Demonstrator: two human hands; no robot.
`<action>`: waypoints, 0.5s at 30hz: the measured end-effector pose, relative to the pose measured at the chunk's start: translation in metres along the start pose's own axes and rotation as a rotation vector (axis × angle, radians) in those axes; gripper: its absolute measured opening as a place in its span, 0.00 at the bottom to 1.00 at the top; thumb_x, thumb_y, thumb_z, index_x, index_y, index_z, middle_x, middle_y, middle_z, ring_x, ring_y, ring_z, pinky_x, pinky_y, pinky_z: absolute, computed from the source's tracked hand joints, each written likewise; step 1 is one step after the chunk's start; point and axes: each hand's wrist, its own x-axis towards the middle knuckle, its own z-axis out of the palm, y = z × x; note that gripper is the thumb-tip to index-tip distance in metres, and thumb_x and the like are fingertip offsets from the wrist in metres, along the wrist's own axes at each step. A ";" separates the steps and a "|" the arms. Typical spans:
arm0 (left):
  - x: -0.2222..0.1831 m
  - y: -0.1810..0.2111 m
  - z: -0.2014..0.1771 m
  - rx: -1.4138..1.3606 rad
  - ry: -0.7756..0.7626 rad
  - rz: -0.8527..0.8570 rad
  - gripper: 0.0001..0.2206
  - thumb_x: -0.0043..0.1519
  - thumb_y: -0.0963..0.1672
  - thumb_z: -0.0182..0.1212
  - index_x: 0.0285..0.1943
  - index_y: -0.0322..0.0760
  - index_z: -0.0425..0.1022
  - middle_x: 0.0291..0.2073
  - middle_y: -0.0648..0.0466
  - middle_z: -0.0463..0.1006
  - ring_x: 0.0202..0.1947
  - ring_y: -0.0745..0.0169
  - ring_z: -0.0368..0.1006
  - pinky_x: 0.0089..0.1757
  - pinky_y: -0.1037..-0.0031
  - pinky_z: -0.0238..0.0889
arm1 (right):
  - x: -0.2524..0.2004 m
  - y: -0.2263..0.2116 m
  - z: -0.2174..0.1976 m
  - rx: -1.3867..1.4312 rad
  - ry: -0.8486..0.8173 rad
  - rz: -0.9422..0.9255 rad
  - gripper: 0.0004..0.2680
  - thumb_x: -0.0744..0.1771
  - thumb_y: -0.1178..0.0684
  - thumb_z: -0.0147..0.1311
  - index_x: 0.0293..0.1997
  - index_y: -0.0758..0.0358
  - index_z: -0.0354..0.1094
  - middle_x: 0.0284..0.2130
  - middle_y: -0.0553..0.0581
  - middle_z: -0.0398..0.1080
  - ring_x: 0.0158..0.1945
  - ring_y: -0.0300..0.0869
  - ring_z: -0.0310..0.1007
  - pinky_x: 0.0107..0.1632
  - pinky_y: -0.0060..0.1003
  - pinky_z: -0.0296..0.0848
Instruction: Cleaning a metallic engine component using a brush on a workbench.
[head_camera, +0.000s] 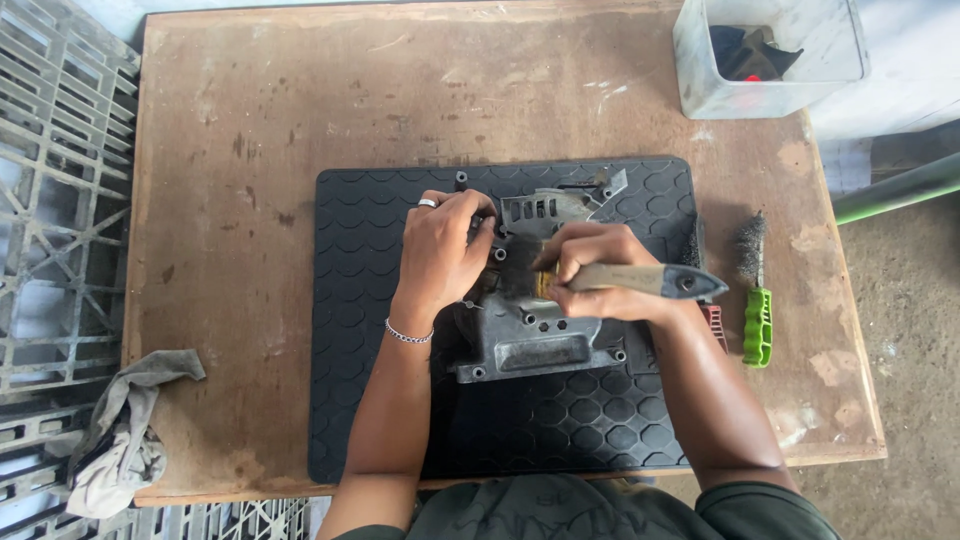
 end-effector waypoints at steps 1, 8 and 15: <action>0.000 -0.001 0.002 -0.003 0.001 0.001 0.02 0.63 0.42 0.62 0.42 0.45 0.76 0.30 0.54 0.80 0.46 0.44 0.76 0.44 0.53 0.69 | 0.001 0.005 0.000 -0.003 -0.001 0.001 0.07 0.59 0.61 0.66 0.22 0.65 0.69 0.29 0.72 0.75 0.33 0.60 0.80 0.34 0.47 0.72; 0.000 -0.002 0.001 -0.024 0.019 0.014 0.02 0.65 0.41 0.60 0.43 0.43 0.76 0.28 0.50 0.79 0.45 0.41 0.76 0.43 0.52 0.70 | 0.009 0.016 0.002 -0.063 0.064 -0.024 0.07 0.60 0.61 0.66 0.22 0.62 0.69 0.32 0.66 0.75 0.34 0.56 0.80 0.36 0.44 0.72; -0.001 -0.003 0.002 -0.032 0.011 0.018 0.02 0.65 0.41 0.60 0.44 0.42 0.75 0.29 0.49 0.80 0.46 0.38 0.76 0.44 0.49 0.69 | 0.007 0.029 0.000 -0.017 0.123 -0.035 0.08 0.60 0.61 0.67 0.21 0.63 0.69 0.31 0.67 0.75 0.38 0.57 0.81 0.39 0.44 0.73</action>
